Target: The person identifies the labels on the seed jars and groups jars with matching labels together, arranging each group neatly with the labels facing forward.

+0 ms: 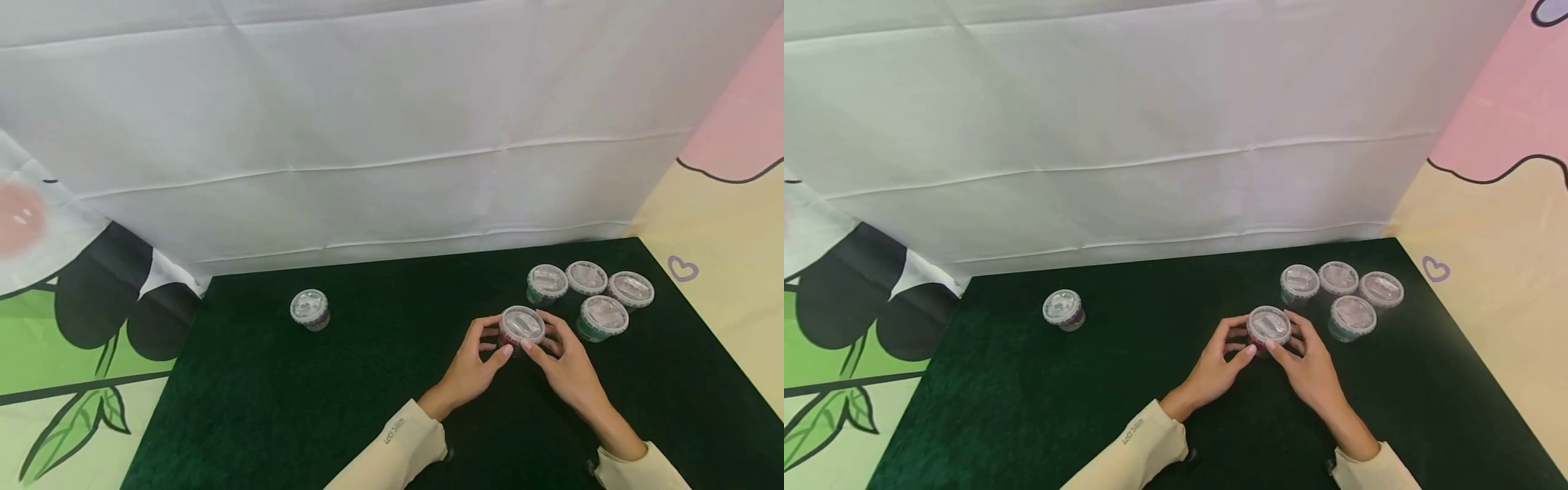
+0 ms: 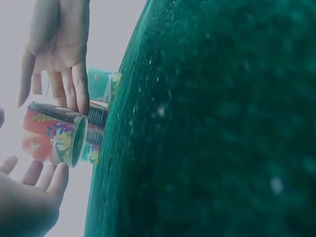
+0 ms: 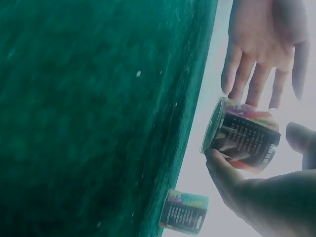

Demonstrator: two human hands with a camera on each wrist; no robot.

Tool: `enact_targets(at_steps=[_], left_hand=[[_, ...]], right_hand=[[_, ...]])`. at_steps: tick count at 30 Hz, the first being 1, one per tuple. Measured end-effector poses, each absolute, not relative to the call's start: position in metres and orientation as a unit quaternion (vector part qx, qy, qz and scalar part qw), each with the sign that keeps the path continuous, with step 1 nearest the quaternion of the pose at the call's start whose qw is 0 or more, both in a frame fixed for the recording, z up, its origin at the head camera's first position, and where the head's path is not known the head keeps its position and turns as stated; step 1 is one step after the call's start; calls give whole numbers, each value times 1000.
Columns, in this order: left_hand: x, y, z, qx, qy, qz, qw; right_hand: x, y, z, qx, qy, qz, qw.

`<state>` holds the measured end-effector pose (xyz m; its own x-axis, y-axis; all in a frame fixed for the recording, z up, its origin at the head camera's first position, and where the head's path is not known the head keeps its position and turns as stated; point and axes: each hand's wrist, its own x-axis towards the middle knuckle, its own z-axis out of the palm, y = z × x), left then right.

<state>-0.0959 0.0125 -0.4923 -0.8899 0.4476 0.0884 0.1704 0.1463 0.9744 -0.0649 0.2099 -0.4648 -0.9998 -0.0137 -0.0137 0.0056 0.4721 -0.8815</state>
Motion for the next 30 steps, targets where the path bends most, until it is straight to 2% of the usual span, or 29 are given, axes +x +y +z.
enact_targets(at_steps=[6,16,30], left_hand=[[-97,2,-495,192,757,619,85],[-100,-18,-496,189,759,618,79],[-97,-46,-494,195,752,621,98]], right_hand=[[-67,200,-465,-33,851,-524,14],[-69,185,-463,-85,832,-549,15],[-73,168,-458,-116,821,-556,57]])
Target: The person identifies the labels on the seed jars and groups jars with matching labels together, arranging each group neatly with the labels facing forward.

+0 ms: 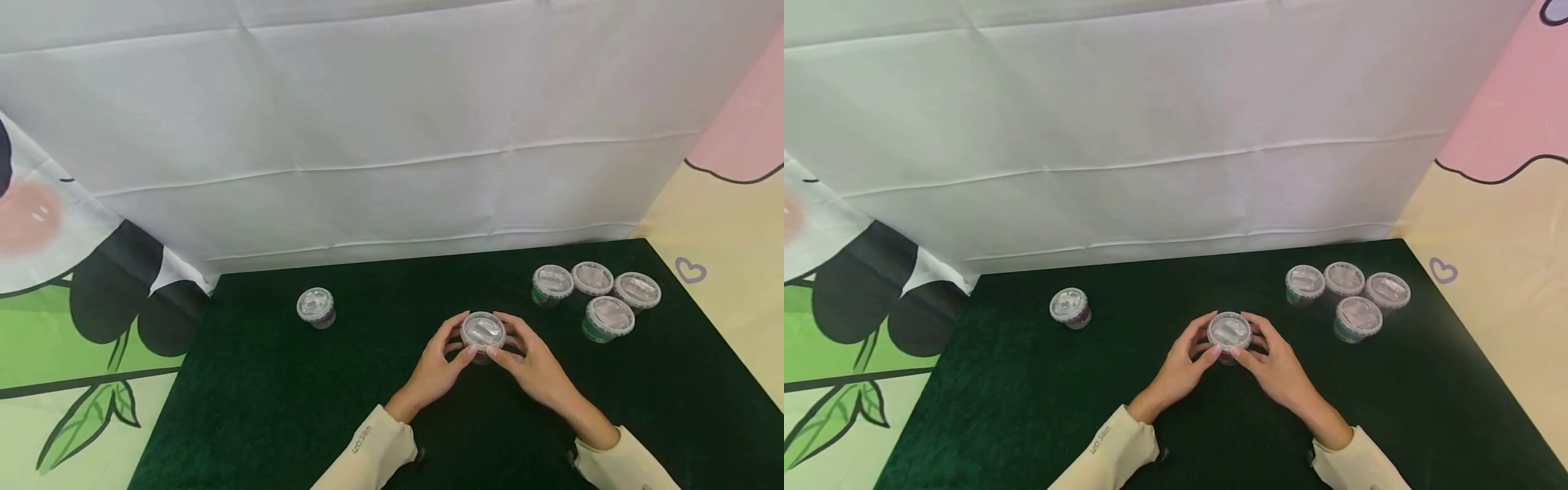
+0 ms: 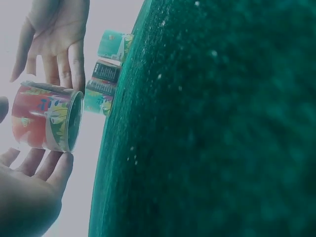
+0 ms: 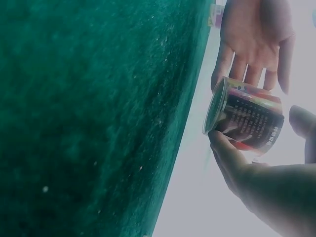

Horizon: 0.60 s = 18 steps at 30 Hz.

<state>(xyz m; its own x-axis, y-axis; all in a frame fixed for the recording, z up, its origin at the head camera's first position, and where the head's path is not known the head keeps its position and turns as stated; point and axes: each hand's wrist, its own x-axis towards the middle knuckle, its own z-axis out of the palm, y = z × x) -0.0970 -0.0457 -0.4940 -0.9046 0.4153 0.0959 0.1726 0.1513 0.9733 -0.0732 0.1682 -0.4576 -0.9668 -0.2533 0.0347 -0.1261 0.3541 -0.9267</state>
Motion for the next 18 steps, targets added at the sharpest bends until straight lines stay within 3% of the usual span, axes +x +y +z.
enact_targets(at_steps=[18], left_hand=[[-85,-77,-488,168,755,625,105]], right_hand=[[-78,143,-457,-136,803,-569,111]])
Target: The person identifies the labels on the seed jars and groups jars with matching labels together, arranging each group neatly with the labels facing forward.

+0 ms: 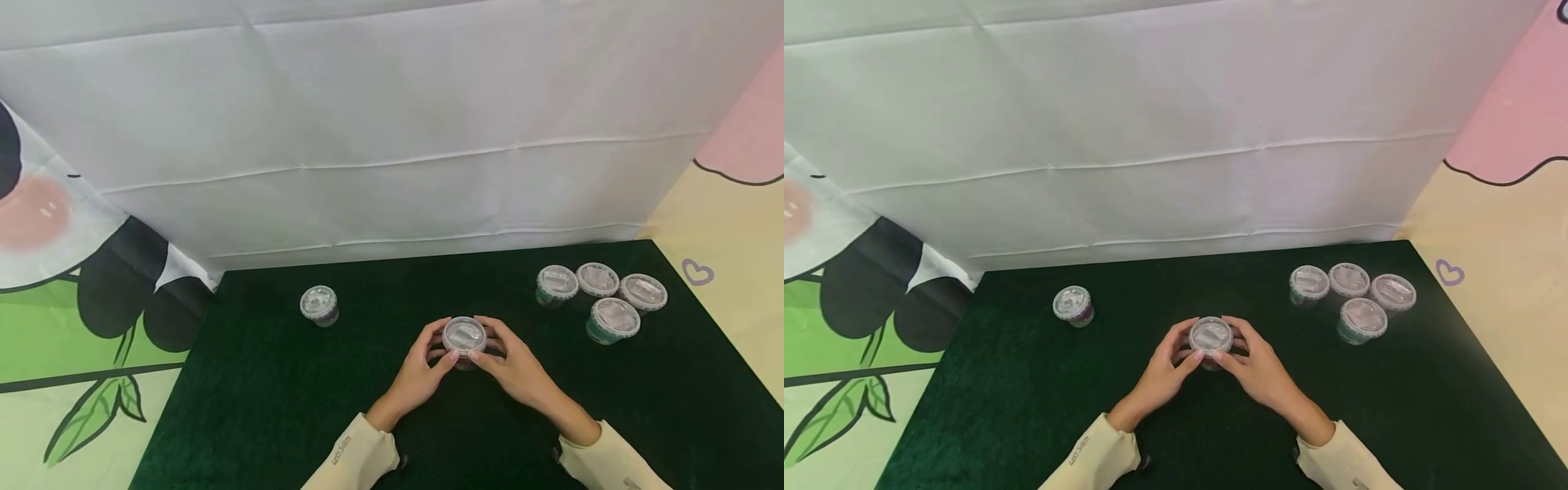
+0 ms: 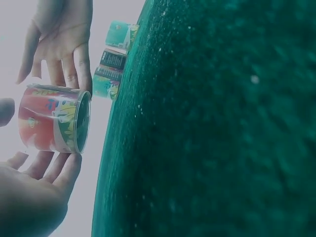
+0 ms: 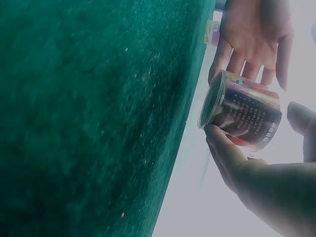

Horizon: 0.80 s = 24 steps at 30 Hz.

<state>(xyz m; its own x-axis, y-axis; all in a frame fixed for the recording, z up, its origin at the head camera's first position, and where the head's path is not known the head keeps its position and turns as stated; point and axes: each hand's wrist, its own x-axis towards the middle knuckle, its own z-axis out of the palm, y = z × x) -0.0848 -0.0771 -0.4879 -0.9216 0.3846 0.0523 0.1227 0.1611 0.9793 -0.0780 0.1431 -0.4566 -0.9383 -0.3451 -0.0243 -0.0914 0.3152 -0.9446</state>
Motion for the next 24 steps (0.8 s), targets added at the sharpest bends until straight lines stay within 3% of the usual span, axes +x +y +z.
enact_targets(at_steps=[24], left_hand=[[-82,-102,-481,112,753,633,141]], right_hand=[[-85,128,-451,-153,788,-575,159]])
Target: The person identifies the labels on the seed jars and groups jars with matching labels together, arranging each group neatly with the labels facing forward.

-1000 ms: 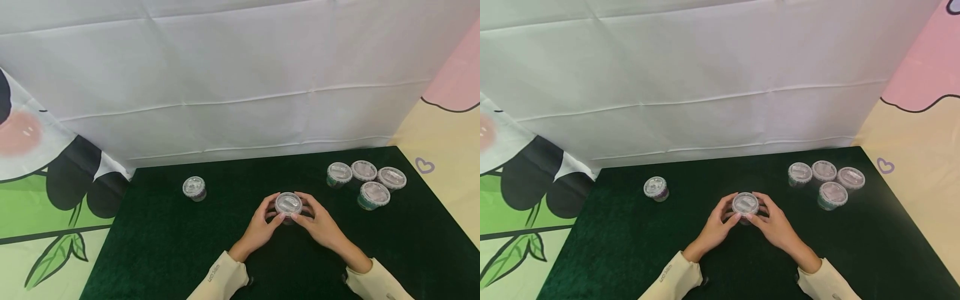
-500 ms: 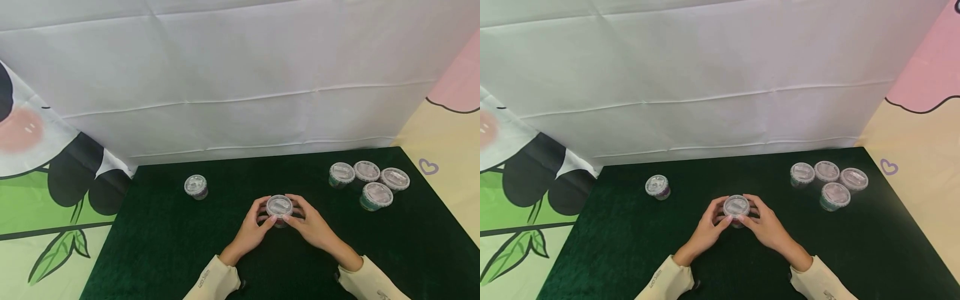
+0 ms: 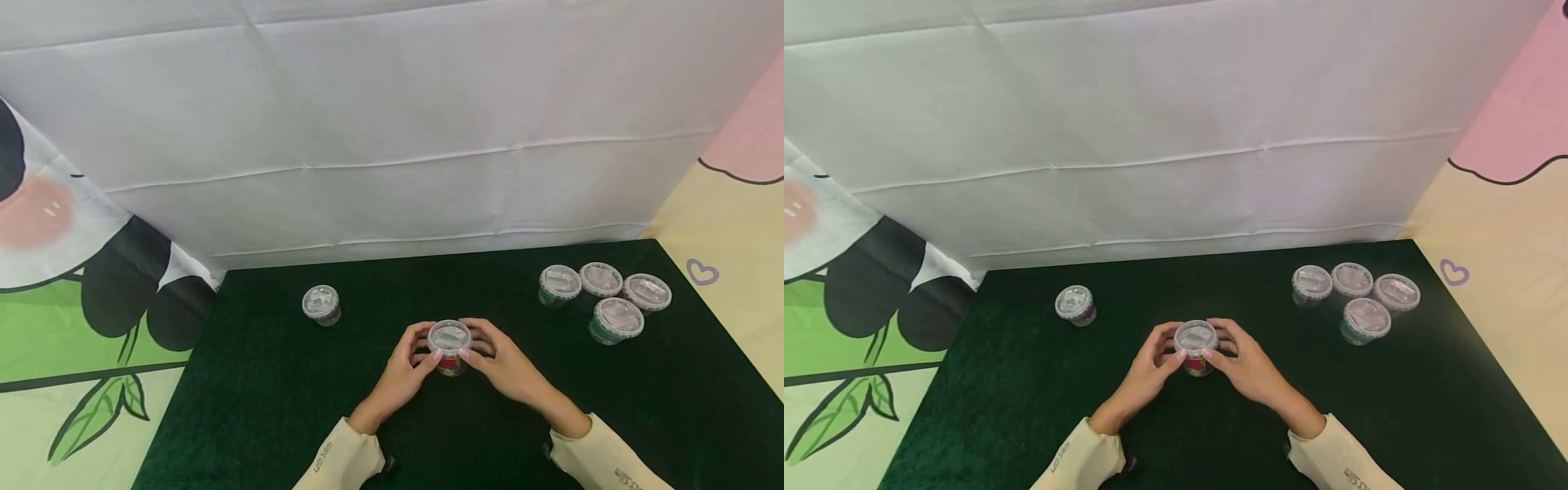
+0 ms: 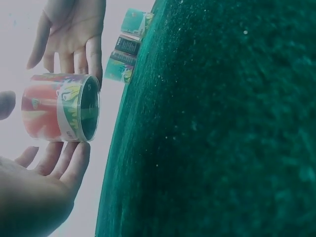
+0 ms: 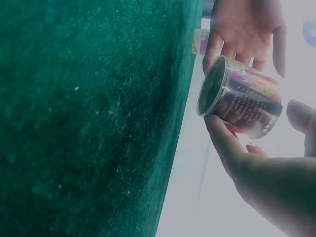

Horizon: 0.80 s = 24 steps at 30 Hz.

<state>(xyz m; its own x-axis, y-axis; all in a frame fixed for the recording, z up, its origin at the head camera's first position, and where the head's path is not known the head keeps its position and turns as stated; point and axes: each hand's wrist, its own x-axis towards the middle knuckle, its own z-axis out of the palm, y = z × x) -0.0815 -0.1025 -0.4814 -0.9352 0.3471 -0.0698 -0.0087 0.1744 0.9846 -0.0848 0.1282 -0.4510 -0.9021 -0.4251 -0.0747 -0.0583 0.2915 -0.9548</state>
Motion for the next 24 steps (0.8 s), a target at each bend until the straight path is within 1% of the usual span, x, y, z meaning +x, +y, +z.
enact_targets(at_steps=[5,9,17,24], left_hand=[[-81,-104,-481,120,736,645,168],[-81,-103,-479,118,725,656,173],[-81,-99,-477,80,738,654,149],[-79,-95,-479,59,754,641,131]], right_hand=[[-85,129,-448,-151,783,-577,175],[-85,129,-448,-156,780,-579,180],[-82,124,-449,-137,785,-579,170],[-80,120,-446,-126,787,-579,174]])
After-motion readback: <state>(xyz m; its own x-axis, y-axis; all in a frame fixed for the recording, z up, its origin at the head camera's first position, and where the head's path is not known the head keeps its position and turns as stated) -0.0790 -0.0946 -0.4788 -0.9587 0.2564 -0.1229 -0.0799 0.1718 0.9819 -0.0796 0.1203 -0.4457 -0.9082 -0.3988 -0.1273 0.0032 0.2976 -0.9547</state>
